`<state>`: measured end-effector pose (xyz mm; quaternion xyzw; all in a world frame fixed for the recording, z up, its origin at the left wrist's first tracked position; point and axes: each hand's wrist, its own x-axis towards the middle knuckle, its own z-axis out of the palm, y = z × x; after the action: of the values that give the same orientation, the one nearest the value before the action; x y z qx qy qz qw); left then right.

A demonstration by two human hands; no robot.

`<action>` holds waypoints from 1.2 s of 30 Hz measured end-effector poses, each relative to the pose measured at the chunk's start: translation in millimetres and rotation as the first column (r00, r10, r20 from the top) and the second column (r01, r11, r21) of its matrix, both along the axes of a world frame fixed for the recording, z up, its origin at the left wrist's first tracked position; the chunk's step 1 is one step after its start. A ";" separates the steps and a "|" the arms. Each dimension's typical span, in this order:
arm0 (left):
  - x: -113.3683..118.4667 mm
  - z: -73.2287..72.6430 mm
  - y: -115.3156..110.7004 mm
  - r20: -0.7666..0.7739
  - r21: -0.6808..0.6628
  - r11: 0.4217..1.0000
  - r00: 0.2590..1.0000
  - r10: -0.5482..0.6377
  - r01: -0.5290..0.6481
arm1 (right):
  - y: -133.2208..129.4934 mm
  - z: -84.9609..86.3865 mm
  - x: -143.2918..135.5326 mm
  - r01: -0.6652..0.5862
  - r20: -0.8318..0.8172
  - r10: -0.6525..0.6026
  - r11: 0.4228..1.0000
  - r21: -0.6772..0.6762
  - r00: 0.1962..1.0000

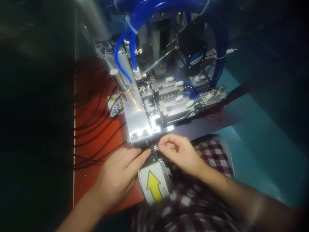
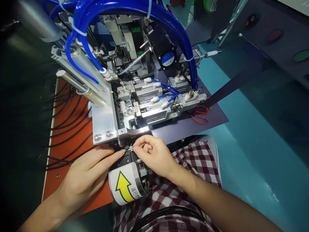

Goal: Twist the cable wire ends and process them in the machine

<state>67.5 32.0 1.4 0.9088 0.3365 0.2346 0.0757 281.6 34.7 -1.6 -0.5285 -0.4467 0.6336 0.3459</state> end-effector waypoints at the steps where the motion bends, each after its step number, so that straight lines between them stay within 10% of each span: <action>1: 0.2 -0.8 0.0 0.002 0.000 1.000 1.000 0.001 -0.001 | 0.4 0.7 0.0 0.000 -0.011 0.000 1.000 -0.015 1.000; 20: 2.4 2.1 1.5 -0.007 0.012 1.000 1.000 0.005 -0.005 | -0.7 5.7 -5.2 0.011 -0.135 -0.040 0.979 -0.204 0.990; 36: 2.9 7.7 4.2 -0.014 0.015 1.000 1.000 -0.027 0.027 | -1.8 2.6 -3.9 0.012 0.019 -0.012 0.999 -0.033 1.000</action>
<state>70.4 36.2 9.2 0.9155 0.3231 0.2296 0.0695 277.7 32.9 1.0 -0.5429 -0.4363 0.6338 0.3365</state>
